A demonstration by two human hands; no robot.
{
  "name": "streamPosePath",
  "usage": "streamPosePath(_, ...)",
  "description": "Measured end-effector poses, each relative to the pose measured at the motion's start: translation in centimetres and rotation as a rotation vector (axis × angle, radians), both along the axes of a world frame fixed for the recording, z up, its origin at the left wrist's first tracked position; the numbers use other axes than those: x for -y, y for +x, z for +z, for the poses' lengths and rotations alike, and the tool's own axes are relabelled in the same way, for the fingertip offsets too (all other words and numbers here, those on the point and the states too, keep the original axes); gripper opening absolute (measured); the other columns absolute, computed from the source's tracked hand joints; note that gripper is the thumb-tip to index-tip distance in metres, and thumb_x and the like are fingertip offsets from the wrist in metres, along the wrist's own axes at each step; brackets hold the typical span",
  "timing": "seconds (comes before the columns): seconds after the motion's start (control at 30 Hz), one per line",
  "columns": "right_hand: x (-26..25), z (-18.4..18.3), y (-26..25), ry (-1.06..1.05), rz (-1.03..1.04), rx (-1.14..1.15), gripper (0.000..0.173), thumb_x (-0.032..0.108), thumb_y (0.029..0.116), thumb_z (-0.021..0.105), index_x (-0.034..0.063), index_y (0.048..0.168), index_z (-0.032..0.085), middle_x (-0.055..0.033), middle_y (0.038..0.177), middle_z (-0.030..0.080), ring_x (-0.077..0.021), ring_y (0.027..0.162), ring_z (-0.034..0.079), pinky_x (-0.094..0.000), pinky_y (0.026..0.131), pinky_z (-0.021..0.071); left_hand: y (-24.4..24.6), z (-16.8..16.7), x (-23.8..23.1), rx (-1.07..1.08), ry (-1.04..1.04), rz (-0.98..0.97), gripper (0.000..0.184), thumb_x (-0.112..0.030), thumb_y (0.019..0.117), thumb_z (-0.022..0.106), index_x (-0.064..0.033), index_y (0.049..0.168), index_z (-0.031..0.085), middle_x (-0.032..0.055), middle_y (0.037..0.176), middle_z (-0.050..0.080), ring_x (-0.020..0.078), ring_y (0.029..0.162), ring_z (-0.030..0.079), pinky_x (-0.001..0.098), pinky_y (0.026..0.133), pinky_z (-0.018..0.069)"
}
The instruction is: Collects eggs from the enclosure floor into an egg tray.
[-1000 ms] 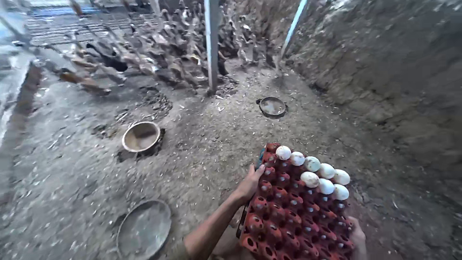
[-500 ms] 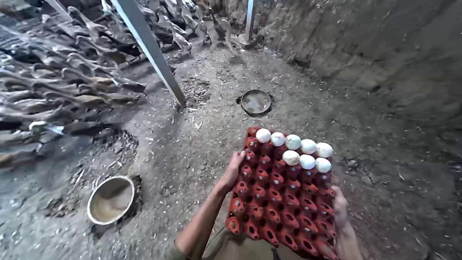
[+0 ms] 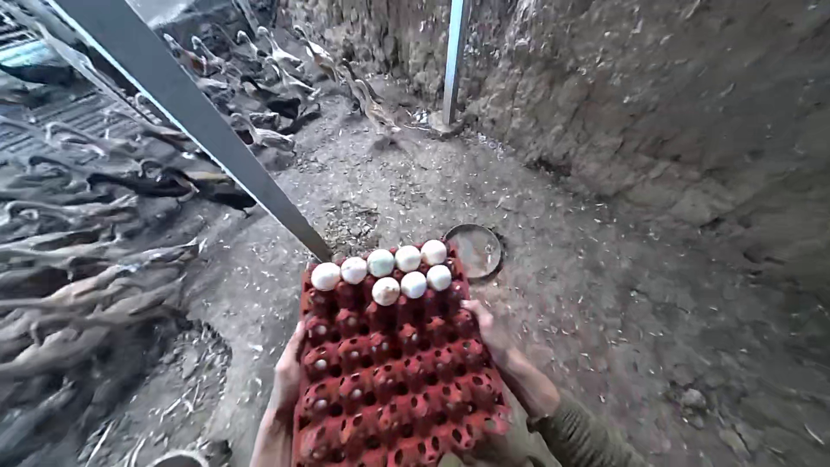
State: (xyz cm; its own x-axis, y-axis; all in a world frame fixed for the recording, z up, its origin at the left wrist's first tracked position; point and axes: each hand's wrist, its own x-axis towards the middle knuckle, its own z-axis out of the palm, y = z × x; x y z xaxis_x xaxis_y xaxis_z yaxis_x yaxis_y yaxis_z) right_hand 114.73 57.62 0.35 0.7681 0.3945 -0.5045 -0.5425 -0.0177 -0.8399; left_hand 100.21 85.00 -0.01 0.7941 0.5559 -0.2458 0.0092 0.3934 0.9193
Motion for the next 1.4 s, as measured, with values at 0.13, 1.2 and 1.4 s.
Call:
streamPosePath(0.13, -8.5, -3.8, 9.5, 0.035, 0.064, 0.032, 0.047, 0.031, 0.1018, 0.042, 0.0027, 0.139, 0.049, -0.0099, 0.114, 0.067, -0.0129, 0.100, 0.067, -0.0335, 0.089, 0.0571, 9.0, -3.7, -8.8, 0.059, 0.014, 0.039, 0.054, -0.029, 0.1095, 0.015, -0.0257, 0.103, 0.069, -0.0126, 0.092, 0.075, -0.0045, 0.084, 0.069, 0.0174, 0.076, 0.0588)
streamPosePath(1.2, -32.2, -2.0, 44.8, 0.036, 0.232, -0.155, 0.051, 0.034, 0.1055, 0.049, -0.0021, 0.141, 0.046, -0.0207, 0.119, 0.066, -0.0260, 0.108, 0.066, -0.0480, 0.096, 0.0522, 44.3, 2.7, -31.5, -0.197, 0.388, -0.112, 0.032, 0.000, 0.1060, 0.018, 0.0066, 0.124, 0.043, -0.0058, 0.101, 0.058, -0.0086, 0.092, 0.055, 0.0080, 0.083, 0.0452)
streamPosePath(1.4, -33.3, -2.2, 53.0, 0.006, 0.193, -0.136, 0.048, 0.033, 0.1048, 0.047, -0.0016, 0.139, 0.048, -0.0179, 0.116, 0.065, -0.0217, 0.104, 0.066, -0.0431, 0.093, 0.0534, 50.7, -0.6, -33.3, -0.037, 0.253, 0.058, 0.054, -0.009, 0.1054, 0.011, -0.0173, 0.101, 0.064, -0.0164, 0.091, 0.074, -0.0070, 0.089, 0.068, 0.0147, 0.081, 0.0562)
